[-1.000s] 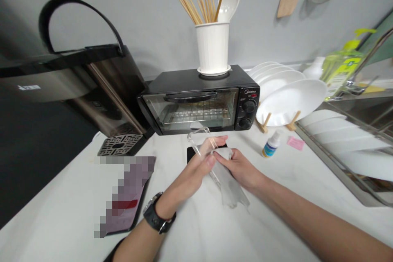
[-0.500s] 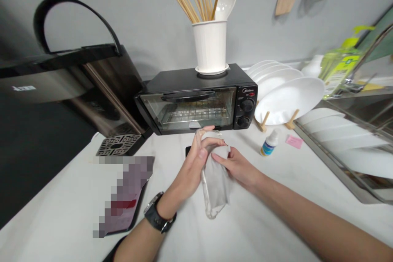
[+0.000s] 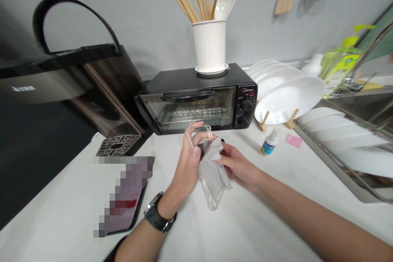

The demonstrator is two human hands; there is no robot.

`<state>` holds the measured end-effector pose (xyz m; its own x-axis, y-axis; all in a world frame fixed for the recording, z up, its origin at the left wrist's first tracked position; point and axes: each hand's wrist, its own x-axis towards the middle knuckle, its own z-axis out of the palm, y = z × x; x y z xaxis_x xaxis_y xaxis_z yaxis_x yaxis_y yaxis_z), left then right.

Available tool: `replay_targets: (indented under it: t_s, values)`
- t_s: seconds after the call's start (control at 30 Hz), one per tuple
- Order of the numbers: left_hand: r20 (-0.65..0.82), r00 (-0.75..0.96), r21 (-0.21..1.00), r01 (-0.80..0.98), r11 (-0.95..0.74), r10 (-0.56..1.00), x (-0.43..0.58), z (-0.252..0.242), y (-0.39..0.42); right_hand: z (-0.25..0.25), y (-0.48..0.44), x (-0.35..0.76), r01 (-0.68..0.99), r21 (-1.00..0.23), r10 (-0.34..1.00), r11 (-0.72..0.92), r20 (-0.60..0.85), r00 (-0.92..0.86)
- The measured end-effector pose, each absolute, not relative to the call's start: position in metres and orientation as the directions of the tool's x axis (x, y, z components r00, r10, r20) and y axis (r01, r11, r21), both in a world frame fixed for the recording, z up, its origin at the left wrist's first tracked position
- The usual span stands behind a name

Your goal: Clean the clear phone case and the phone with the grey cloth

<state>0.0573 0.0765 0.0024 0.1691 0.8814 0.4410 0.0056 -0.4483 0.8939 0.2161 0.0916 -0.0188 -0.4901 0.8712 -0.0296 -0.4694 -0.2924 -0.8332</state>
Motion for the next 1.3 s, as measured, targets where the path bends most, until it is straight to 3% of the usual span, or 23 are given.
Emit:
replay_targets:
  t_s: [0.13,0.27,0.5,0.7,0.83,1.07,1.3]
  values:
    - [0.513,0.202,0.83,0.128,-0.542,0.834,0.057,0.006,0.076,-0.027,0.094,0.217,-0.427,-0.855,0.862,-0.296,-0.046,-0.505]
    - [0.518,0.262,0.794,0.208,-0.572,0.814,0.056,0.009,0.077,-0.025,0.093,0.219,-0.497,-0.791,0.82,-0.357,-0.011,-0.572]
    - [0.468,0.34,0.841,0.114,-0.529,0.816,0.056,0.005,0.077,-0.03,0.093,0.217,-0.424,-0.863,0.862,-0.276,-0.027,-0.506]
    - [0.407,0.348,0.876,0.112,-0.469,0.844,0.055,0.006,0.075,-0.025,0.091,0.214,-0.532,-0.777,0.851,-0.337,-0.01,-0.525]
    - [0.36,0.398,0.899,0.096,-0.428,0.844,0.054,0.009,0.074,-0.022,0.09,0.214,-0.537,-0.784,0.876,-0.311,-0.017,-0.482]
    - [0.471,0.339,0.814,0.19,-0.549,0.815,0.057,0.005,0.073,-0.022,0.093,0.218,-0.495,-0.807,0.889,-0.323,-0.08,-0.45]
    - [0.478,0.334,0.804,0.206,-0.558,0.812,0.056,0.006,0.074,-0.018,0.092,0.219,-0.508,-0.805,0.886,-0.308,-0.049,-0.46]
